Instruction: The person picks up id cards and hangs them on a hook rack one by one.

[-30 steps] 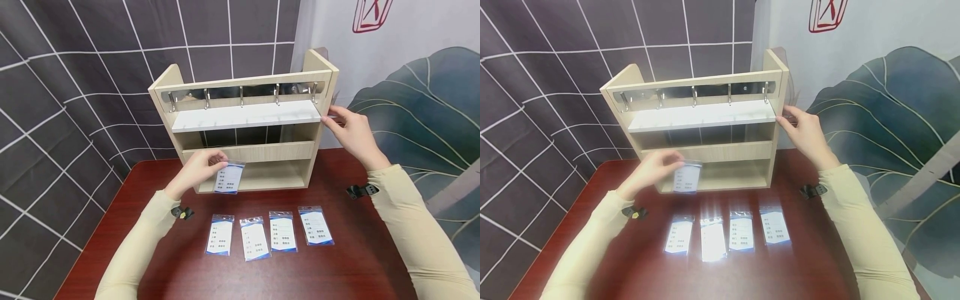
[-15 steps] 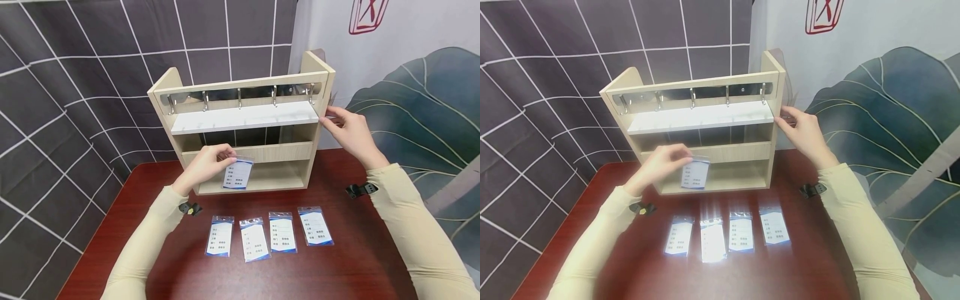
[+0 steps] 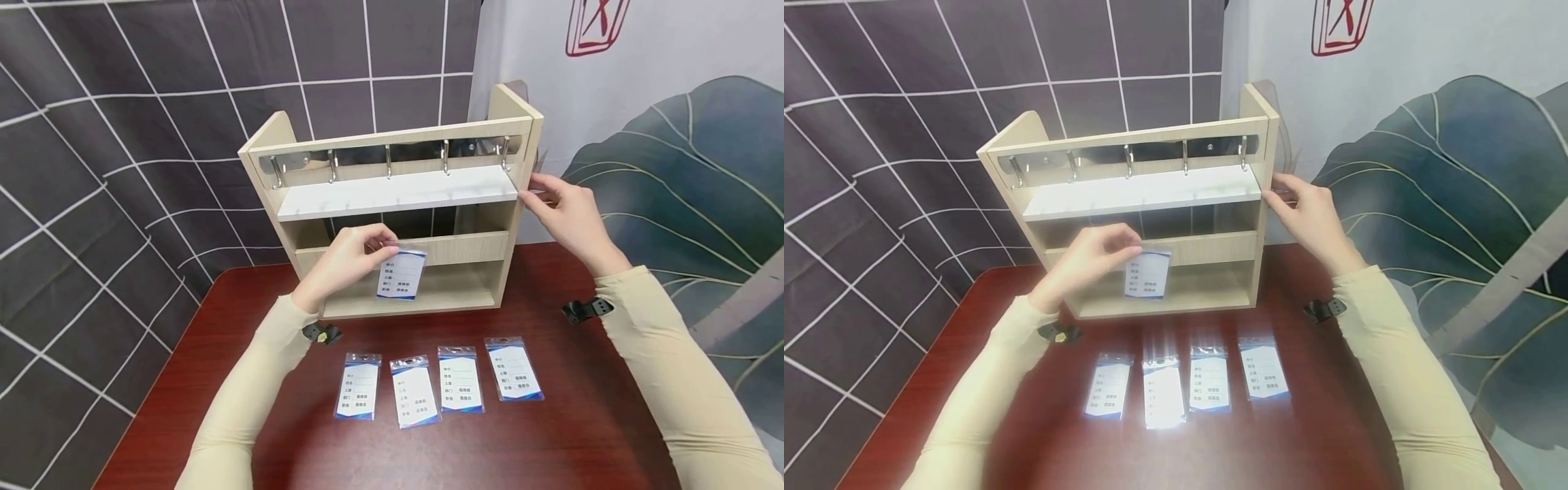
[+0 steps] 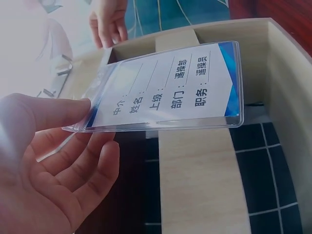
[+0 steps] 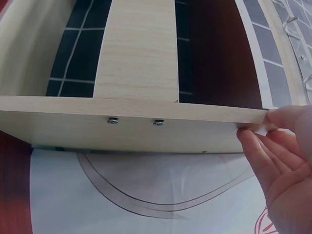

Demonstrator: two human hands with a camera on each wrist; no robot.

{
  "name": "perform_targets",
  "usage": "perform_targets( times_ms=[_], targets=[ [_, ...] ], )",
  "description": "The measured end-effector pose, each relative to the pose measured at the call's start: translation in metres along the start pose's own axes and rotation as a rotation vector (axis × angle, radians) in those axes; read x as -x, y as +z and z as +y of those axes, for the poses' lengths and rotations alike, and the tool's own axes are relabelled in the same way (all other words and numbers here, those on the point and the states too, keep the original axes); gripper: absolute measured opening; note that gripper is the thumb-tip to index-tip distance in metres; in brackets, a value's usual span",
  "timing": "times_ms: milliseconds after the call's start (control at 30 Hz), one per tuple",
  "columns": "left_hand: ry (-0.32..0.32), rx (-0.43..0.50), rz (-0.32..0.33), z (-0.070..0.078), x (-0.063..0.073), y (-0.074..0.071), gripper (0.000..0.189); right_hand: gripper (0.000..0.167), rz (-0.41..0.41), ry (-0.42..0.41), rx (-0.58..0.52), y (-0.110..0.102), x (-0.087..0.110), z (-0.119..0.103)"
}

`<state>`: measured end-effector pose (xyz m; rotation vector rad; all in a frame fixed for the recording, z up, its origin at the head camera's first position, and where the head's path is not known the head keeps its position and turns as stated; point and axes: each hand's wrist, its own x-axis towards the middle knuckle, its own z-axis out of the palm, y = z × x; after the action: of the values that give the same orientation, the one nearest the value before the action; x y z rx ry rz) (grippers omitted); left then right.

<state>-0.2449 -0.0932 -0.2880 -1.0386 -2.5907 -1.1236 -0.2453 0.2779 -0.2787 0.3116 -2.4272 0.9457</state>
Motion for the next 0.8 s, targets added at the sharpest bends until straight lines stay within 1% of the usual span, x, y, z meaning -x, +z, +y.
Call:
perform_targets(
  times_ms=[67, 167, 300, 400, 500, 700, 800],
  targets=[
    [0.009, 0.000, 0.014, 0.004, -0.003, 0.000, 0.008, 0.049, -0.005, 0.002, 0.002, 0.000, 0.001, 0.000],
    [0.042, 0.002, 0.044, 0.011, -0.010, -0.003, 0.007, 0.050, -0.011, 0.001, 0.000, 0.000, 0.001, 0.000],
    [0.106, 0.024, 0.076, 0.022, -0.020, -0.005, 0.008, 0.050, -0.010, 0.001, -0.001, -0.001, 0.001, 0.000],
    [0.141, 0.047, 0.078, 0.032, -0.027, -0.005, 0.007, 0.049, -0.006, 0.003, 0.002, -0.001, 0.000, 0.000],
    [0.161, 0.064, 0.071, 0.042, -0.033, -0.004, 0.007, 0.050, -0.008, 0.005, 0.000, -0.001, 0.000, 0.000],
    [0.230, 0.057, 0.084, 0.055, -0.046, 0.001, 0.007, 0.050, -0.017, 0.013, -0.003, -0.001, 0.000, -0.001],
    [0.252, 0.048, 0.091, 0.062, -0.051, 0.003, 0.008, 0.051, -0.017, 0.016, 0.000, -0.002, 0.001, -0.001]
  ],
)
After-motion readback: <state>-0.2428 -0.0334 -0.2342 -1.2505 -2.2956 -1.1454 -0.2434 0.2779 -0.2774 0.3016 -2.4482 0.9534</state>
